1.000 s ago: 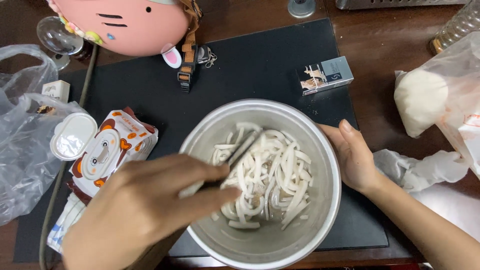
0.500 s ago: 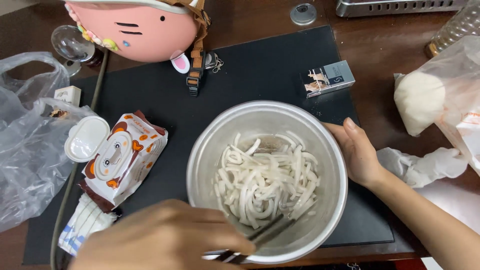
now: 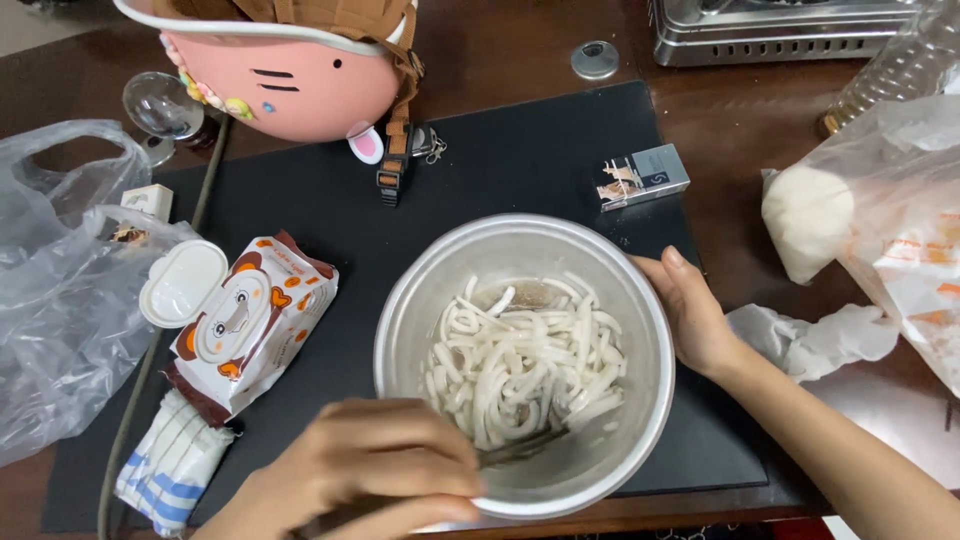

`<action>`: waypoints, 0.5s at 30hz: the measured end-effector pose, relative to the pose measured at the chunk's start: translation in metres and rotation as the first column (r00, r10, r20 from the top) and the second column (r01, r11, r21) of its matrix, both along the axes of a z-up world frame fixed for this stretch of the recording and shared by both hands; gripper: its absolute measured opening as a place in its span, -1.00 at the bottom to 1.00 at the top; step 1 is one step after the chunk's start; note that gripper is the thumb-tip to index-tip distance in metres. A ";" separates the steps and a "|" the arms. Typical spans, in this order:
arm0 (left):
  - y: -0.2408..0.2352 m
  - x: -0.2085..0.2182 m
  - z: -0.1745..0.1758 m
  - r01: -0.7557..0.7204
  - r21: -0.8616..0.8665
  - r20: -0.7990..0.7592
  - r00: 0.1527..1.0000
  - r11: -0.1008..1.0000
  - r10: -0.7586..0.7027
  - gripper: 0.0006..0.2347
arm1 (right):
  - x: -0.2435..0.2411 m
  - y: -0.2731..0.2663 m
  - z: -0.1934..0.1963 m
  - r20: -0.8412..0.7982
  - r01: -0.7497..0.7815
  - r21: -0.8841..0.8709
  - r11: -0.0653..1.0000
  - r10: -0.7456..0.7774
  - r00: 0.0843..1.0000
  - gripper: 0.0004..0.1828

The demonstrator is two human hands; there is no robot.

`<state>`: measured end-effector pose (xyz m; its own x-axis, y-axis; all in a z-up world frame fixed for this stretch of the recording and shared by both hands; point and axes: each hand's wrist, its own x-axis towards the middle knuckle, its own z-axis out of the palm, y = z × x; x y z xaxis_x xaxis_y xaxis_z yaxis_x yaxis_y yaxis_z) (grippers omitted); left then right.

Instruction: Stirring and mixing white noodle-like ingredients in a bowl using chopsticks on a table.

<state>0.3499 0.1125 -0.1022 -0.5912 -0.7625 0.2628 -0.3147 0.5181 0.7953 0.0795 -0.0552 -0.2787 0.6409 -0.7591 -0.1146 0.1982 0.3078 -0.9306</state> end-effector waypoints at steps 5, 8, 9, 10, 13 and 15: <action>-0.003 0.027 -0.038 -0.052 -0.021 -0.123 0.991 0.998 0.049 -0.83 | 0.000 0.001 -0.002 -0.025 0.021 0.030 0.999 -0.021 0.999 -0.09; -0.012 0.029 -0.060 0.009 -0.277 0.013 1.000 0.961 -0.005 -0.74 | 0.000 0.003 -0.003 -0.077 0.075 0.066 0.995 -0.070 0.995 -0.10; -0.014 0.027 -0.067 -0.037 -0.432 0.048 0.997 0.901 0.064 -0.79 | 0.001 0.004 0.000 -0.063 0.063 0.061 0.996 -0.059 0.996 -0.10; -0.017 0.025 -0.074 -0.070 -0.577 0.071 0.988 0.814 0.136 -0.81 | 0.002 0.004 0.003 -0.050 0.051 0.056 0.997 -0.048 0.998 -0.10; -0.020 0.020 -0.088 -0.164 -0.659 0.050 0.964 0.734 0.260 -0.82 | 0.001 0.003 0.002 -0.069 0.050 0.065 0.997 -0.045 0.997 -0.10; -0.018 0.016 -0.083 -0.208 -0.666 0.056 0.944 0.716 0.326 -0.84 | 0.001 0.004 0.000 -0.073 0.059 0.051 0.997 -0.055 0.996 -0.11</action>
<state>0.3663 0.0947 -0.1850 -0.4670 -0.5765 0.6705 -0.6090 0.7594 0.2287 0.0801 -0.0516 -0.2787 0.5851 -0.7860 -0.1997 0.1502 0.3470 -0.9258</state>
